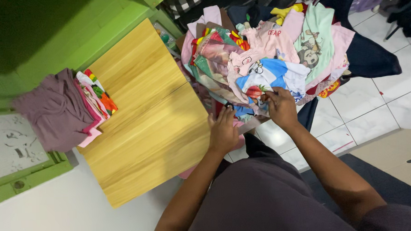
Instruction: The person folds several small clothing items, including patterned shorts and solid-colored pants, by laying them one at a time on a wooden board and performing multiple folds by hand.
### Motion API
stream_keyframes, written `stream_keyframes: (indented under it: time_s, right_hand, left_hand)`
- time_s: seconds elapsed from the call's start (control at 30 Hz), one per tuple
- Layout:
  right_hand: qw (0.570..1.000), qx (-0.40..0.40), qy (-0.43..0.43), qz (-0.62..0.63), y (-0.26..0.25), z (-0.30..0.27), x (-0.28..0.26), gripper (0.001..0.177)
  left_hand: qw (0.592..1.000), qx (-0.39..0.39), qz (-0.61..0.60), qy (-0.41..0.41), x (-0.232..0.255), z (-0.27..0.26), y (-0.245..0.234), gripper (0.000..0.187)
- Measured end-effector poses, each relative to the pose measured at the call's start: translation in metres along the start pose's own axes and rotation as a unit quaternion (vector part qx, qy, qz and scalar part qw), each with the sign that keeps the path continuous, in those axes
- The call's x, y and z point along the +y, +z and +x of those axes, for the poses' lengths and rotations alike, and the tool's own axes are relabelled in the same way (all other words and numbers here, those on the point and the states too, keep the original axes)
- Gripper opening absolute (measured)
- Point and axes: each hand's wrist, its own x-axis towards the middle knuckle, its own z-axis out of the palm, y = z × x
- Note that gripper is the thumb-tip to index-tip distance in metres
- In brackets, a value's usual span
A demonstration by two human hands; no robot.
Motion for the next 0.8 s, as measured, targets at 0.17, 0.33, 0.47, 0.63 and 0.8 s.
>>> stream_keyframes:
  time_s: [0.17,0.33,0.47,0.63,0.8]
  right_hand:
    - [0.975,0.04,0.102,0.194,-0.019,0.018,-0.013,0.017]
    - [0.959,0.089,0.04,0.267,-0.056,0.041,-0.037,0.019]
    - [0.937,0.07,0.025,0.342,-0.07,0.05,-0.061,0.021]
    - [0.892,-0.035,-0.04,0.448,-0.079,0.04,-0.115,0.033]
    - [0.948,-0.026,-0.134,0.287,-0.097,0.033,-0.142,0.043]
  left_hand:
    - [0.992,0.015,-0.112,-0.064,0.015,0.015,0.003,0.054]
    - [0.961,0.032,-0.252,-0.109,0.032,0.044,0.012,0.051]
    - [0.954,0.07,-0.289,-0.047,0.055,0.068,-0.002,0.062]
    - [0.927,0.098,-0.362,-0.014,0.061,0.093,-0.012,0.04]
    - [0.892,0.091,-0.436,-0.08,0.01,0.1,0.007,0.017]
